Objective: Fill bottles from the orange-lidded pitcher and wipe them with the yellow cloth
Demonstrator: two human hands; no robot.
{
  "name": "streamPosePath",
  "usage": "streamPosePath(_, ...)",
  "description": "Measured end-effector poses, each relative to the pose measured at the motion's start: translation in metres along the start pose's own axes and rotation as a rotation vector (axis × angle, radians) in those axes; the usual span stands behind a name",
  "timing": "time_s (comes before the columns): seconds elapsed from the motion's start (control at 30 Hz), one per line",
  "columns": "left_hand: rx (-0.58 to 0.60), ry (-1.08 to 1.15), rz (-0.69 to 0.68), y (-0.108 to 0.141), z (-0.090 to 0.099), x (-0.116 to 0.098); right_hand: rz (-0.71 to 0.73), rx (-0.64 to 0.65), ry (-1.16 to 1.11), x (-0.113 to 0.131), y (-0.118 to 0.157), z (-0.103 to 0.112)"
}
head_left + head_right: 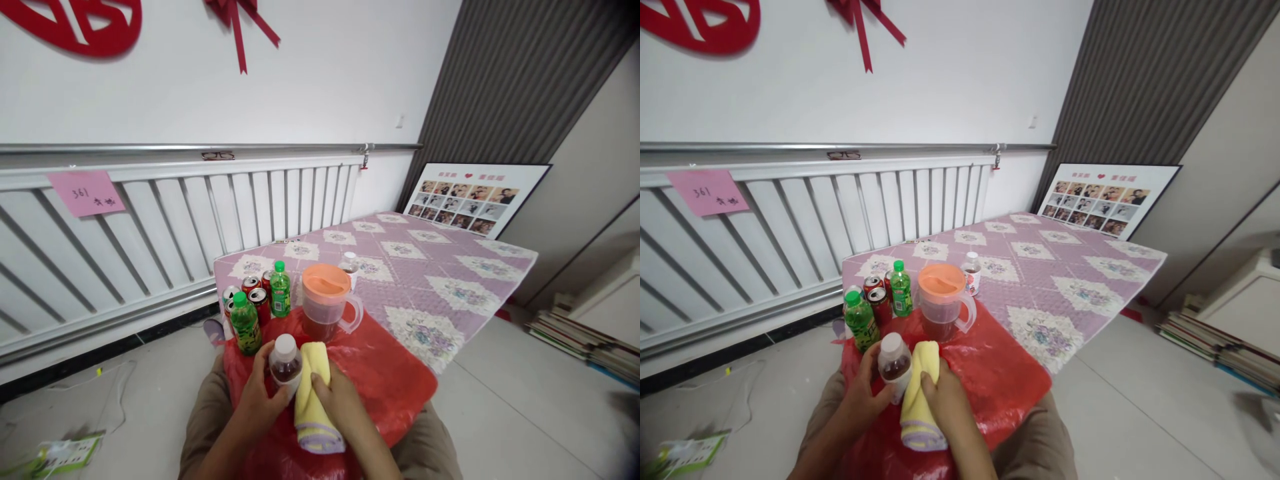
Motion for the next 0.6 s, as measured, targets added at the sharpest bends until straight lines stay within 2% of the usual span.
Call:
streamPosePath(0.13, -0.093, -0.054, -0.002, 0.002, 0.003, 0.006, 0.019, 0.013, 0.020, 0.007, 0.000, 0.001)
streamPosePath(0.33, -0.241, -0.153, -0.070, 0.006, 0.005, 0.000, 0.020, -0.077, -0.071, 0.034, 0.004, 0.021)
streamPosePath(0.47, -0.230, -0.102, -0.030, 0.007, 0.005, -0.002, 0.038, -0.107, -0.147, 0.052, 0.005, 0.029)
streamPosePath(0.6, -0.183, -0.086, -0.009, 0.007, 0.009, 0.001, 0.014, -0.118, -0.077, 0.042, 0.002, 0.024)
Point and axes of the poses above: each hand's wrist, its own y-axis away from the middle knuckle, its own z-axis out of the back of the hand, x = y × z, the point moved 7 cm from there along -y, towards the middle knuckle, and after that the axes turned 15 degrees about -x, right-handed, at the moved point
